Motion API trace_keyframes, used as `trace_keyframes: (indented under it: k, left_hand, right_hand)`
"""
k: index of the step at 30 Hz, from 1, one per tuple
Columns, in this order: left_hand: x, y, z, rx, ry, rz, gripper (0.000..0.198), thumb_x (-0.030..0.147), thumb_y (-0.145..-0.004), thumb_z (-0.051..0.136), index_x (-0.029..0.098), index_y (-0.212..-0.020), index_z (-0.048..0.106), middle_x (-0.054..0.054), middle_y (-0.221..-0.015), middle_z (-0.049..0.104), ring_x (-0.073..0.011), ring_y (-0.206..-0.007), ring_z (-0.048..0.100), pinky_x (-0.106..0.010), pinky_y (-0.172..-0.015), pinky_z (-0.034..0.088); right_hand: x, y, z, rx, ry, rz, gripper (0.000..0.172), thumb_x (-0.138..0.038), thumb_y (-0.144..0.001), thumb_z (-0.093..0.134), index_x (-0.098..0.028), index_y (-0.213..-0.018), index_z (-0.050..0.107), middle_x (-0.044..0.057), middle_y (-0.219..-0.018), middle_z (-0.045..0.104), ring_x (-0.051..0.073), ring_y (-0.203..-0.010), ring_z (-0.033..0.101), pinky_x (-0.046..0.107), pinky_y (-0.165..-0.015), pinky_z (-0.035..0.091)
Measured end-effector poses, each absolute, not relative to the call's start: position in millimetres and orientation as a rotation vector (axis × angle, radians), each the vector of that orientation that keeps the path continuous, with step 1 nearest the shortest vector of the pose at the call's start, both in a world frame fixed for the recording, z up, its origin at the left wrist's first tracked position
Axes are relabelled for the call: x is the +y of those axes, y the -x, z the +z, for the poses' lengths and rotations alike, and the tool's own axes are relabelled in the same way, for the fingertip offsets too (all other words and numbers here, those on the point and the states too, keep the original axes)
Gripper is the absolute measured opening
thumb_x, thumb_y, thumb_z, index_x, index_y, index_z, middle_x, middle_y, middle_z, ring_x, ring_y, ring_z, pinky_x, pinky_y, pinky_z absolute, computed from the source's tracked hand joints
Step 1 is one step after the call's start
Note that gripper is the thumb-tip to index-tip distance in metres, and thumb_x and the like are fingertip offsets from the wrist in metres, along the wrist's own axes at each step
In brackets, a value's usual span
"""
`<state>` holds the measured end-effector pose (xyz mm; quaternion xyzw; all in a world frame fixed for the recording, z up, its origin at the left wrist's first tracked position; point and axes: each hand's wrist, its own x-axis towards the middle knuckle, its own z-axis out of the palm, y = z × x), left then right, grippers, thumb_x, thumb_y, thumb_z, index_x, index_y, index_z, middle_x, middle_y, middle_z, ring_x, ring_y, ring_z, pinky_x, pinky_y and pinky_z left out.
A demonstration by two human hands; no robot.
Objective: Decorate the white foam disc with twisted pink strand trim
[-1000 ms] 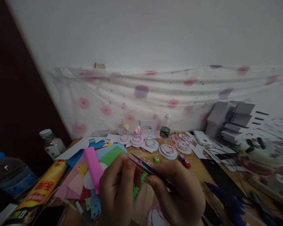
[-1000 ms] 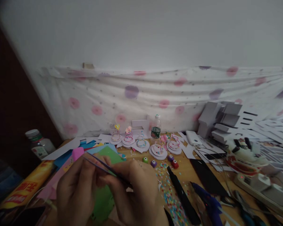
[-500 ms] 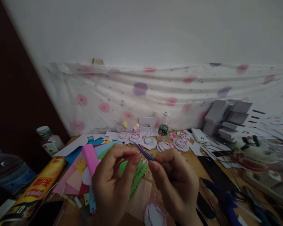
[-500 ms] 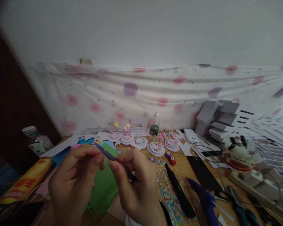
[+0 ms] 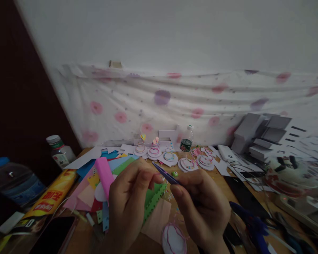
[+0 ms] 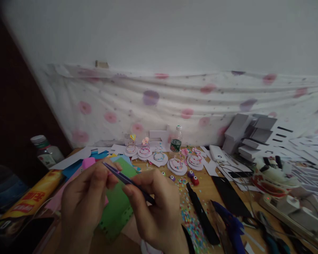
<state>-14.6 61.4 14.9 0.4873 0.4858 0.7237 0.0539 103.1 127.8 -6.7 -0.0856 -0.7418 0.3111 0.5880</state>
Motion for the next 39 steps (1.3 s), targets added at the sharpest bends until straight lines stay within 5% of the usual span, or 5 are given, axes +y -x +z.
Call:
trace_keyframes:
  k: [9,15,23,32,39]
  left_hand:
    - [61.6,25.3,2.4,1.103,-1.255,1.906,0.063,0.061,-0.096,0.052,0.021,-0.048,0.057,0.004,-0.04,0.035,-0.0084,-0.037,0.031,-0.024,-0.036,0.021]
    - [61.6,32.1,6.7,1.363,-1.179,2.046,0.036,0.036,-0.071,0.089,0.029,-0.101,0.072,0.007,-0.067,0.068,-0.0102,-0.064,0.066,-0.018,-0.062,0.055]
    - [59.0,41.9,7.0,1.536,-1.645,2.171,0.004,0.028,-0.087,0.076,0.03,-0.083,0.076,0.005,-0.079,0.078,-0.0134,-0.08,0.074,-0.022,-0.075,0.059]
    - [58.0,39.5,4.7,1.376,-1.565,2.125,0.058,0.059,-0.097,0.051,0.026,-0.051,0.064,0.004,-0.04,0.06,-0.0134,-0.042,0.055,-0.042,-0.097,0.055]
    - [65.1,36.8,5.0,0.886,-1.232,1.888,0.067,0.074,-0.086,0.057,0.026,-0.039,0.057,0.002,-0.04,0.044,-0.0127,-0.042,0.049,-0.038,-0.069,0.059]
  right_hand:
    - [126.6,-101.2,-2.3,-1.707,0.239,0.706,0.011,-0.024,-0.097,0.066,-0.025,-0.087,0.061,-0.009,-0.056,0.05,0.006,-0.041,0.036,0.017,-0.037,0.024]
    - [126.1,-96.9,4.9,-1.523,0.347,0.916,0.022,-0.03,-0.097,0.066,-0.023,-0.078,0.058,-0.01,-0.05,0.039,0.007,-0.038,0.028,0.019,-0.035,0.017]
    - [128.9,-98.2,8.3,-1.494,0.374,0.951,0.027,-0.037,-0.097,0.066,-0.022,-0.076,0.058,-0.01,-0.047,0.04,0.007,-0.038,0.029,0.018,-0.035,0.017]
    - [126.9,-101.0,3.6,-1.504,0.298,0.953,0.026,-0.036,-0.096,0.067,-0.022,-0.076,0.058,-0.01,-0.048,0.038,0.007,-0.037,0.027,0.019,-0.034,0.015]
    - [125.7,-95.6,0.8,-1.486,0.295,1.002,0.026,-0.037,-0.096,0.068,-0.022,-0.076,0.06,-0.01,-0.047,0.039,0.007,-0.037,0.026,0.02,-0.034,0.011]
